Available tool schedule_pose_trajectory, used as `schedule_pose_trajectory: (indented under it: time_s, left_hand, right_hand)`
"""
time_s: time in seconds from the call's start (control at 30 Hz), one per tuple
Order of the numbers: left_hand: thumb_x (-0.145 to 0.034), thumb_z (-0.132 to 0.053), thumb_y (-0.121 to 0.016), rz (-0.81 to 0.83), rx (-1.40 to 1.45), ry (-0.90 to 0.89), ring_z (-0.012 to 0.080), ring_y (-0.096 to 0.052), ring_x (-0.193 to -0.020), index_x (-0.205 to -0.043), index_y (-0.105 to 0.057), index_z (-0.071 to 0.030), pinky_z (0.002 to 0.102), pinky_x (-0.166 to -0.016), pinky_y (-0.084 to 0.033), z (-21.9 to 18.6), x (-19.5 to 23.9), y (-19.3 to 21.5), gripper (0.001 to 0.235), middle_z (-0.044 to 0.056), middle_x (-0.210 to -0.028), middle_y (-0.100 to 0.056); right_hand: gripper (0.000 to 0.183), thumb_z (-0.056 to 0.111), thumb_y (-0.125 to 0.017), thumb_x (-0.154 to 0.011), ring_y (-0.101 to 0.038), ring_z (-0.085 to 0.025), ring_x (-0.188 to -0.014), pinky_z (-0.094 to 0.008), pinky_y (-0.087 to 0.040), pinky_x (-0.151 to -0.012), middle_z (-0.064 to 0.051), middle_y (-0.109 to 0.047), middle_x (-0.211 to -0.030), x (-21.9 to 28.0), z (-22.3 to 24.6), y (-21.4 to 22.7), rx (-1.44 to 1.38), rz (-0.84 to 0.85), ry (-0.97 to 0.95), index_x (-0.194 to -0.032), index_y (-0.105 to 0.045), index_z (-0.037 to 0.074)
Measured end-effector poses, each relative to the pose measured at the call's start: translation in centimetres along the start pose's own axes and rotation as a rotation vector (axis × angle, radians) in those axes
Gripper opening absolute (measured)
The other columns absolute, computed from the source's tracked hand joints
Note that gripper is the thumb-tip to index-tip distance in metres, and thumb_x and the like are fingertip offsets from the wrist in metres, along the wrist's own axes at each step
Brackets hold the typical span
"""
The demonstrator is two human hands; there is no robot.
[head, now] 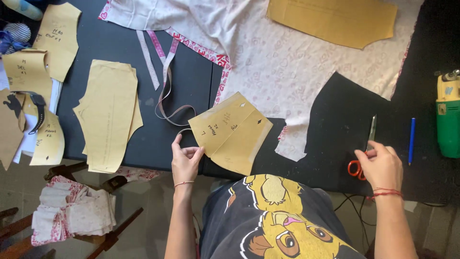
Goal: Cutting fabric pieces according to paper patterns using scissors and an electric rotary cutter
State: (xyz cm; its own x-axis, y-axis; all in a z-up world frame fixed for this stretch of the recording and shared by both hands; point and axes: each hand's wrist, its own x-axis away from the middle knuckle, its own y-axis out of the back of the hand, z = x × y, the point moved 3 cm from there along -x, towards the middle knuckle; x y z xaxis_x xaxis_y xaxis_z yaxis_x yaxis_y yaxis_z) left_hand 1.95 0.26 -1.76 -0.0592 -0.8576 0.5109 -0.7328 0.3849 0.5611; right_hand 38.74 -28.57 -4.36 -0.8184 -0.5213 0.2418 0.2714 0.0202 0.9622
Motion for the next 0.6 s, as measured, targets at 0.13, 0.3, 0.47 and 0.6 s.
schedule_pose_trajectory:
  time_s: [0.13,0.3,0.47,0.6]
  left_hand:
    - [-0.076,-0.005,-0.059,0.085,0.477,-0.160,0.0117,-0.059,-0.071,-0.119,-0.037,-0.003,0.021,-0.063,-0.047,-0.7,1.2,-1.1,0.049,0.009,-0.076,-0.057]
    - [-0.072,0.001,-0.063,0.155,0.407,-0.543,0.0221,-0.065,-0.078,-0.098,-0.053,-0.001,0.038,-0.079,-0.048,-6.9,5.6,-1.0,0.028,0.009,-0.064,-0.056]
    - [-0.073,0.001,-0.059,0.581,0.292,-0.813,0.0107,-0.054,-0.079,-0.089,-0.042,-0.008,0.021,-0.069,-0.044,-11.7,9.1,0.4,0.025,0.004,-0.075,-0.050]
    - [-0.072,-0.002,-0.061,0.867,0.192,-0.733,0.0114,-0.055,-0.064,-0.084,-0.039,-0.008,0.022,-0.059,-0.042,-12.4,9.6,-0.1,0.025,0.003,-0.076,-0.043]
  right_hand:
    - [0.039,0.020,-0.067,-0.072,-0.055,-0.024,-0.077,-0.034,-0.044,-0.073,-0.010,-0.056,-0.093,-0.9,8.5,3.4,-0.305,-0.031,0.333,-0.109,-0.060,0.009]
    - [0.080,0.042,-0.066,-0.067,-0.024,-0.042,-0.121,-0.050,-0.023,-0.099,-0.018,-0.029,-0.134,2.4,20.5,6.5,-0.509,-0.063,0.872,-0.132,-0.032,0.012]
    - [0.091,0.045,-0.062,-0.075,-0.015,-0.038,-0.133,-0.062,0.001,-0.102,-0.011,-0.023,-0.142,8.7,23.1,6.9,-0.542,-0.074,1.077,-0.138,-0.006,0.012]
    - [0.047,0.038,-0.050,-0.082,-0.042,-0.025,-0.120,-0.054,-0.007,-0.105,-0.003,-0.050,-0.121,12.4,20.0,6.3,-0.742,-0.152,0.848,-0.120,-0.046,0.010]
